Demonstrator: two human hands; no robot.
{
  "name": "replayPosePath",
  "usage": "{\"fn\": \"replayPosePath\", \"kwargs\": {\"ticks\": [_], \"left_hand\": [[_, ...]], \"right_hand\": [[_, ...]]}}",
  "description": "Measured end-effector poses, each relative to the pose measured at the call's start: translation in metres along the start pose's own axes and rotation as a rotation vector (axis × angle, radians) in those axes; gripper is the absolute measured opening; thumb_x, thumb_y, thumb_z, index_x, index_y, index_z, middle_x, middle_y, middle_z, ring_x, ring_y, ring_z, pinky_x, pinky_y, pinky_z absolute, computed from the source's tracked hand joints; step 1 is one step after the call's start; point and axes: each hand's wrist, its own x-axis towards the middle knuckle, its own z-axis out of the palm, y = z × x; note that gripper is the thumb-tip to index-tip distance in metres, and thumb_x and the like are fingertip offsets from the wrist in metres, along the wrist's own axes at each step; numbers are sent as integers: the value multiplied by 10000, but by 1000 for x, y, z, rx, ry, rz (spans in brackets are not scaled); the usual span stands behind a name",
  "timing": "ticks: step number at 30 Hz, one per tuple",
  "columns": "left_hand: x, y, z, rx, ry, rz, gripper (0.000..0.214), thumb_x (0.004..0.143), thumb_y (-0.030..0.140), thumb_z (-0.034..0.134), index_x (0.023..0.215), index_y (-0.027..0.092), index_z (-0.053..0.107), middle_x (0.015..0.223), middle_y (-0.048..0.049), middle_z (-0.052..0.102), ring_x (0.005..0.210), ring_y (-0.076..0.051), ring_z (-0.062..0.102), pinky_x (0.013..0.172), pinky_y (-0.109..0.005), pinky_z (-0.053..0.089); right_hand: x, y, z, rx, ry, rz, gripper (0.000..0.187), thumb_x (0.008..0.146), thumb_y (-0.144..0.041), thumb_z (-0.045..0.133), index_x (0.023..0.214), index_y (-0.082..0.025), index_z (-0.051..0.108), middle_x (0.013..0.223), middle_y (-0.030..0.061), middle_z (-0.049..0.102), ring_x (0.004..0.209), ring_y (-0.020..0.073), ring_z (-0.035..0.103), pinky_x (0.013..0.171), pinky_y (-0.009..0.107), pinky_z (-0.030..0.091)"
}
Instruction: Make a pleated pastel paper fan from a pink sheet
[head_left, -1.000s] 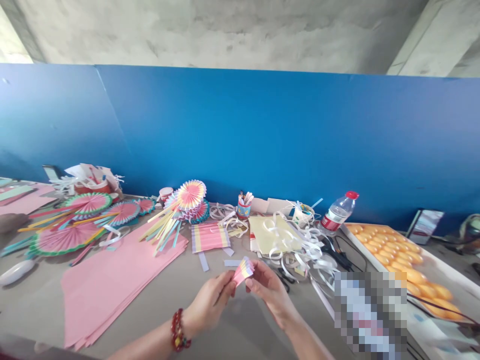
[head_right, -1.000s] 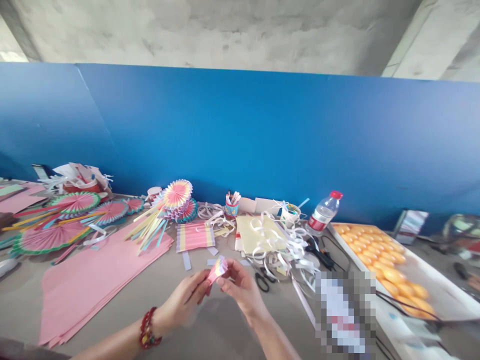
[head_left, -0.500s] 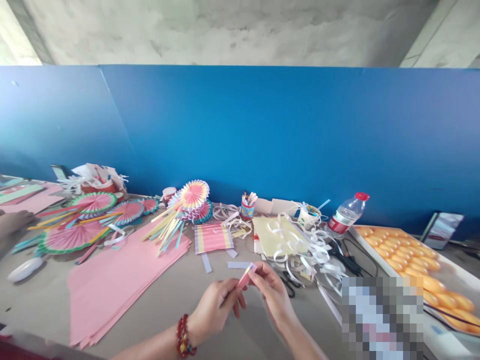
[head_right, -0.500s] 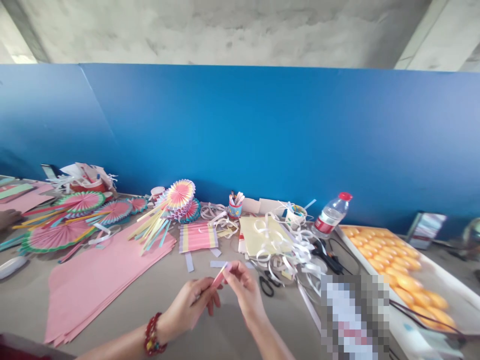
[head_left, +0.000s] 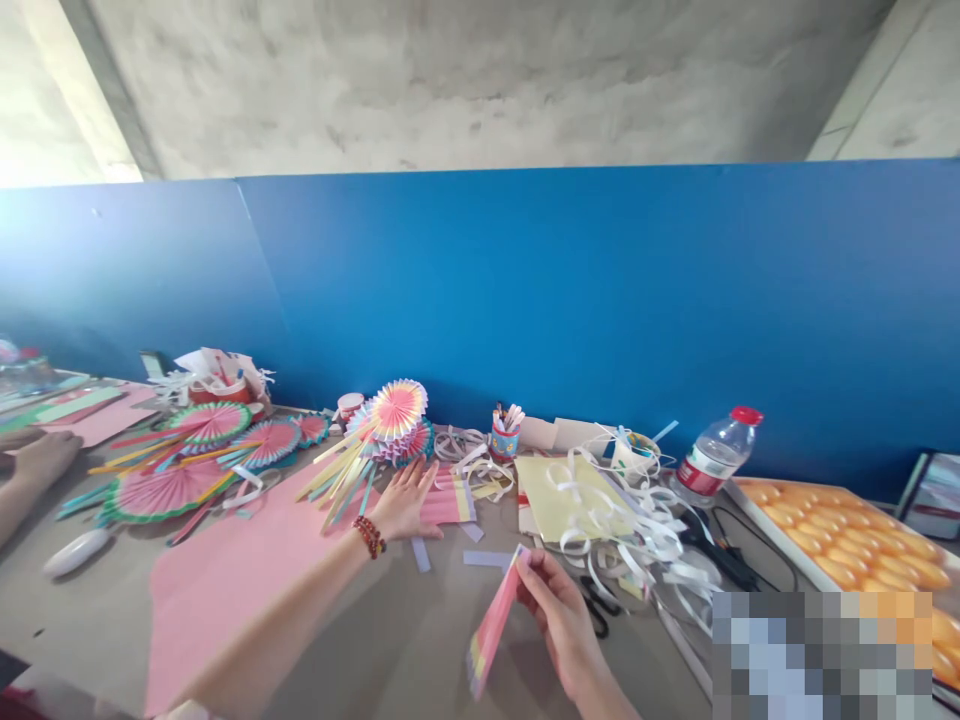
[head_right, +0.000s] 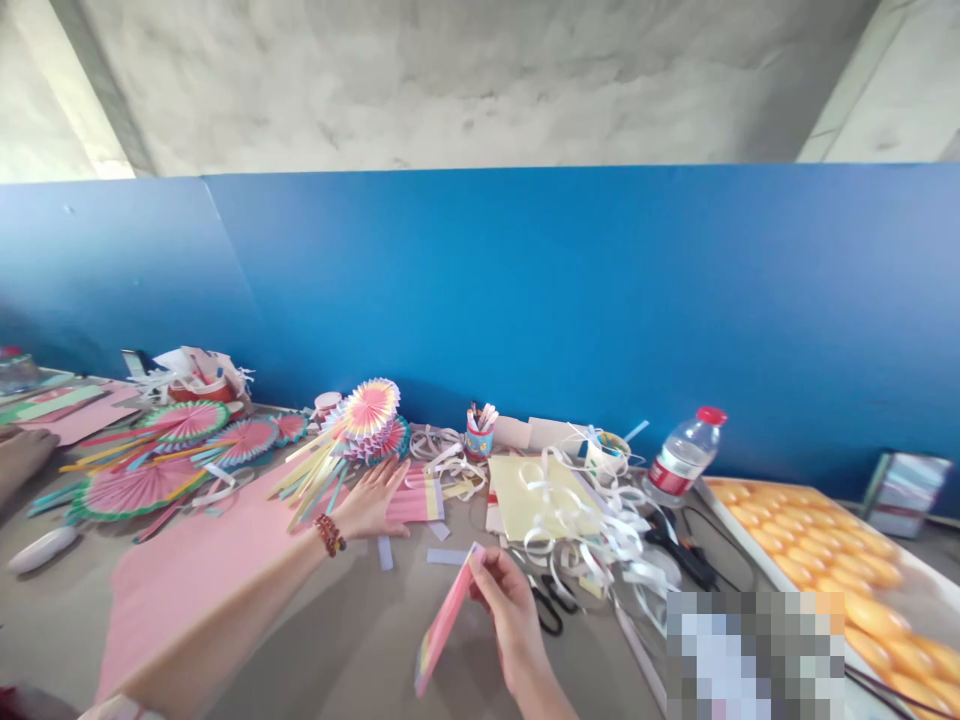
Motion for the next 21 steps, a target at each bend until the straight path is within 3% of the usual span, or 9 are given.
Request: {"fn": "replayPosePath", "kwargs": {"ticks": [4, 8, 15, 18, 21], "left_hand": [[9, -1, 9, 88, -16, 22, 1080, 618, 612, 742, 1481, 154, 281, 1436, -198, 455, 1367, -393, 350, 1108, -500, 284], [12, 5, 6, 107, 5, 44, 978, 663, 553, 739, 1453, 165, 313, 1328, -174, 556, 1253, -361, 483, 1076, -477, 315], [2, 16, -22, 121, 39, 67, 748, 808, 447, 619, 1445, 181, 331, 1284, -163, 584, 1094, -327, 597, 983, -453, 390], [-13, 31, -36, 38, 116, 110, 715, 807, 506, 618, 1418, 221, 378, 1309, -139, 579, 1130, -323, 580, 962, -422, 412], [-29, 54, -39, -23, 140, 156, 680, 850, 522, 568, 1419, 209, 365, 1274, -127, 600, 1128, -303, 580, 950, -423, 431]], "right_hand": [[1, 2, -2, -34, -16, -6, 341, 721, -500, 760, 744, -192, 614, 689, -15, 520, 647, 127, 455, 640, 251, 412], [1, -3, -1, -41, 10, -18, 347, 717, -506, 760, 749, -189, 622, 683, -14, 519, 634, 124, 437, 623, 245, 393], [0, -4, 0, -61, -25, -37, 342, 739, -500, 744, 722, -187, 605, 675, -10, 527, 649, 134, 459, 630, 250, 399], [-2, -2, 1, -55, -49, -49, 340, 737, -493, 749, 710, -189, 598, 693, -7, 545, 672, 140, 477, 653, 255, 411], [-6, -2, 4, 28, -106, 9, 330, 723, -449, 776, 695, -184, 584, 866, 16, 611, 746, 145, 518, 701, 259, 431]]}}
